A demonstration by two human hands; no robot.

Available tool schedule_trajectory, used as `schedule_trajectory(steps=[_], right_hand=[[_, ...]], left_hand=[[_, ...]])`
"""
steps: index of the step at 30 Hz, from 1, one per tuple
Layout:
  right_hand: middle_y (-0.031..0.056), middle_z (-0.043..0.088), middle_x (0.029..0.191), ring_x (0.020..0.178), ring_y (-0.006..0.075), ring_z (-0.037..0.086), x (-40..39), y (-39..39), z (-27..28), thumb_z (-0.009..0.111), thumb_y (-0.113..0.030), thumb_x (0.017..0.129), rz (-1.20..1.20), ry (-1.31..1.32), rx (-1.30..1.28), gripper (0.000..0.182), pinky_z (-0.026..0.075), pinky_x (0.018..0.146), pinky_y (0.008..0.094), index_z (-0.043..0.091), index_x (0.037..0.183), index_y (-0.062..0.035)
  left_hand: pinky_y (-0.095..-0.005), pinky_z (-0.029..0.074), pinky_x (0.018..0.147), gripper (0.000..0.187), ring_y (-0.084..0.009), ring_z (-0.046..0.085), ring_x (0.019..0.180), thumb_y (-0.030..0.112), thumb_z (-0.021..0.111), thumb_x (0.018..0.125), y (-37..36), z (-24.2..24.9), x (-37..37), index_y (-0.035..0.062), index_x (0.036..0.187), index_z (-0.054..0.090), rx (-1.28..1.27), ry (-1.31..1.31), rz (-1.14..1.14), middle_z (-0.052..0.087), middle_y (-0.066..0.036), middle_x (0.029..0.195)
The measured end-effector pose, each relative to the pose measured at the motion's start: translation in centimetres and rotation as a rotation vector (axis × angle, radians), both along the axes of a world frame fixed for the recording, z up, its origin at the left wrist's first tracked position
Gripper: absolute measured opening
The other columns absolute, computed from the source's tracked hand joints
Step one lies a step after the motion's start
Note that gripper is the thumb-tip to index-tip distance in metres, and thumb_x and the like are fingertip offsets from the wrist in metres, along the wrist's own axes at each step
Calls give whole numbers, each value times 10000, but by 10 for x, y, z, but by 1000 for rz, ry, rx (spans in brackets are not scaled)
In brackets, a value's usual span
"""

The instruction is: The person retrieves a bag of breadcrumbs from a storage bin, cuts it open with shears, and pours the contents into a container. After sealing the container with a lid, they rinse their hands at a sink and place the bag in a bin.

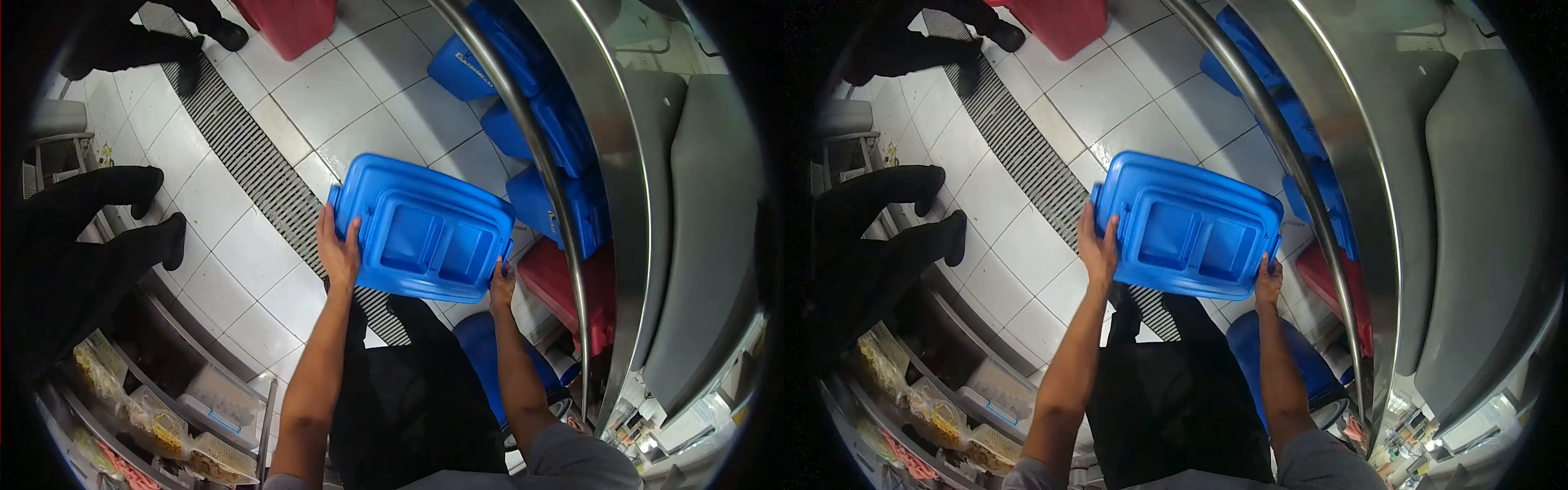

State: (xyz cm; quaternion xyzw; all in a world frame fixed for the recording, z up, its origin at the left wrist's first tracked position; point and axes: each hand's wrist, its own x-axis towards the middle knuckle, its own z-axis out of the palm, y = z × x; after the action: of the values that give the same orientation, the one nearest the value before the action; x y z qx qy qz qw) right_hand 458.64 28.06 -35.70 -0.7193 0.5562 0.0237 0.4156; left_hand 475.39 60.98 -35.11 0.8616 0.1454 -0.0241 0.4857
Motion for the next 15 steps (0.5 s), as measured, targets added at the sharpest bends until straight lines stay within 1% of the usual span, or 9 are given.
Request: schedule_trajectory(steps=[2, 4, 6, 7, 9, 11, 13, 14, 15], right_hand=[[125, 597, 1225, 1102, 241, 560, -17, 2, -23, 597, -577, 910, -163, 67, 86, 678, 454, 939, 381, 540, 1282, -13], [121, 600, 1217, 1091, 252, 565, 1, 42, 9, 596, -591, 903, -273, 57, 193, 684, 477, 892, 403, 547, 1262, -9], [123, 601, 1206, 1066, 273, 576, 20, 79, 9, 589, -606, 899, -428, 28, 305, 685, 511, 804, 441, 562, 1220, -1], [129, 600, 1203, 1051, 283, 582, 22, 93, 0, 584, -609, 901, -483, 19, 316, 680, 522, 765, 456, 570, 1197, 3], [138, 594, 1217, 1025, 282, 592, 49, 134, 12, 579, -618, 900, -603, -25, 367, 676, 531, 753, 449, 586, 1169, 3], [135, 579, 1245, 1029, 278, 603, 62, 160, 15, 567, -614, 907, -588, -132, 567, 674, 558, 747, 469, 567, 1207, -11], [126, 569, 1268, 1044, 271, 621, 90, 192, 3, 560, -595, 918, -700, -145, 627, 695, 582, 778, 462, 519, 1254, 12], [132, 558, 1296, 1079, 292, 625, 102, 203, 13, 555, -588, 921, -631, -234, 686, 728, 575, 855, 466, 472, 1295, 32], [138, 567, 1287, 1065, 301, 632, 107, 205, 5, 556, -622, 901, -572, -213, 745, 771, 587, 809, 452, 449, 1315, 19]], left_hand=[[-425, 347, 1104, 623, -403, 447, 1314, 313, 700, 881, 1, -6, 37, -30, 1362, 501, 29, -10, -113, 467, -294, 1397], [-425, 348, 1098, 605, -381, 461, 1308, 334, 676, 899, 2, -4, 88, -22, 1358, 509, 6, 12, -250, 477, -293, 1388], [-412, 350, 1087, 575, -352, 478, 1296, 351, 646, 922, 1, 29, 132, -20, 1344, 520, -215, 199, -132, 491, -271, 1386], [-412, 350, 1087, 575, -352, 478, 1296, 351, 646, 922, 0, 31, 141, -20, 1344, 520, -223, 201, -130, 491, -271, 1386], [-399, 351, 1077, 551, -336, 492, 1273, 354, 625, 938, 1, 32, 149, -28, 1324, 529, -253, -175, 129, 529, -249, 1344], [-398, 331, 1091, 565, -343, 469, 1279, 348, 625, 938, 10, 41, 118, -44, 1328, 511, -199, -202, 164, 529, -242, 1324], [-406, 303, 1113, 595, -360, 435, 1301, 348, 628, 936, 13, 27, 31, -67, 1337, 486, -89, -39, 236, 484, -251, 1355], [-414, 278, 1131, 659, -356, 403, 1325, 360, 623, 941, 9, 25, -1, -75, 1389, 412, -151, 75, 282, 418, -258, 1416], [-408, 279, 1133, 765, -335, 391, 1337, 385, 630, 938, 3, 33, -27, -79, 1451, 306, -319, 298, 383, 370, -256, 1458]])
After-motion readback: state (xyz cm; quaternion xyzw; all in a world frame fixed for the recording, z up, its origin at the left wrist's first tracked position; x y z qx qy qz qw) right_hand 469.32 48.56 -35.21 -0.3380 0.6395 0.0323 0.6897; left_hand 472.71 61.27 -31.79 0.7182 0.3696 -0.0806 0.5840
